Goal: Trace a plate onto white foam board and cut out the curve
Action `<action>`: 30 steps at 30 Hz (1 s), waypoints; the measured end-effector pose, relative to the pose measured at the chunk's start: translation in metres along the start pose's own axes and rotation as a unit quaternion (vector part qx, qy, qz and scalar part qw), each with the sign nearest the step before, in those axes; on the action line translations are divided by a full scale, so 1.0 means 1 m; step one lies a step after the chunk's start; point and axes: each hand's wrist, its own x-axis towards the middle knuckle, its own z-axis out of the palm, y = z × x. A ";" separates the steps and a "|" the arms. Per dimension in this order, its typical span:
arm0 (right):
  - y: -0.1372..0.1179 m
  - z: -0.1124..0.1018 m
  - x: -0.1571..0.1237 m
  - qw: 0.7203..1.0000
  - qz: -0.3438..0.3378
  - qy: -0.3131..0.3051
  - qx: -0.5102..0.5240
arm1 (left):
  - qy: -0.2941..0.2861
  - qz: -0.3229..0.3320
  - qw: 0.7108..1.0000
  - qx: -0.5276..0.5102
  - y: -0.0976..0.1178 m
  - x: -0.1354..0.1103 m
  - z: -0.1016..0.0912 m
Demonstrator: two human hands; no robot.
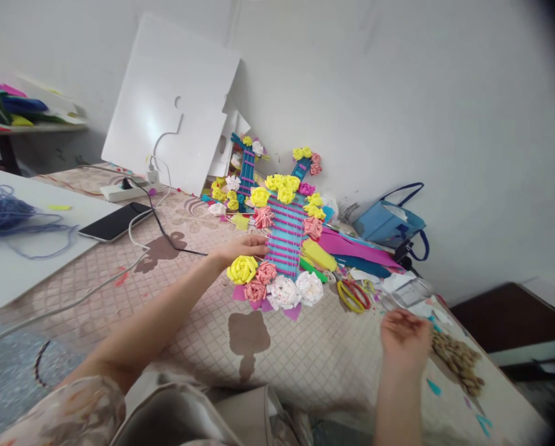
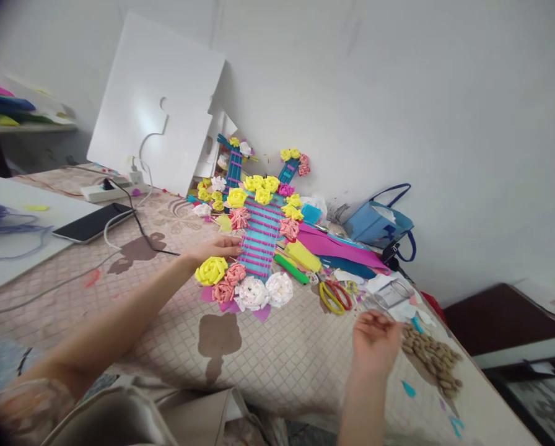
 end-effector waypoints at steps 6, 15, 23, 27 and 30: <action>0.049 0.102 -0.036 0.963 0.181 -0.176 -0.099 | -0.005 -0.005 1.000 0.002 0.001 -0.003 0.008; 0.063 0.170 -0.028 0.812 0.247 -0.460 -0.262 | -0.003 0.032 0.998 0.052 -0.005 -0.002 0.021; 0.064 0.185 -0.021 0.795 0.303 -0.470 -0.235 | 0.018 0.041 0.997 0.061 -0.009 -0.001 0.027; 0.063 0.186 -0.016 0.787 0.319 -0.472 -0.238 | 0.013 0.027 0.998 0.063 -0.011 0.000 0.027; 0.058 0.187 -0.014 0.773 0.333 -0.472 -0.262 | 0.006 0.006 0.998 0.061 -0.012 -0.001 0.023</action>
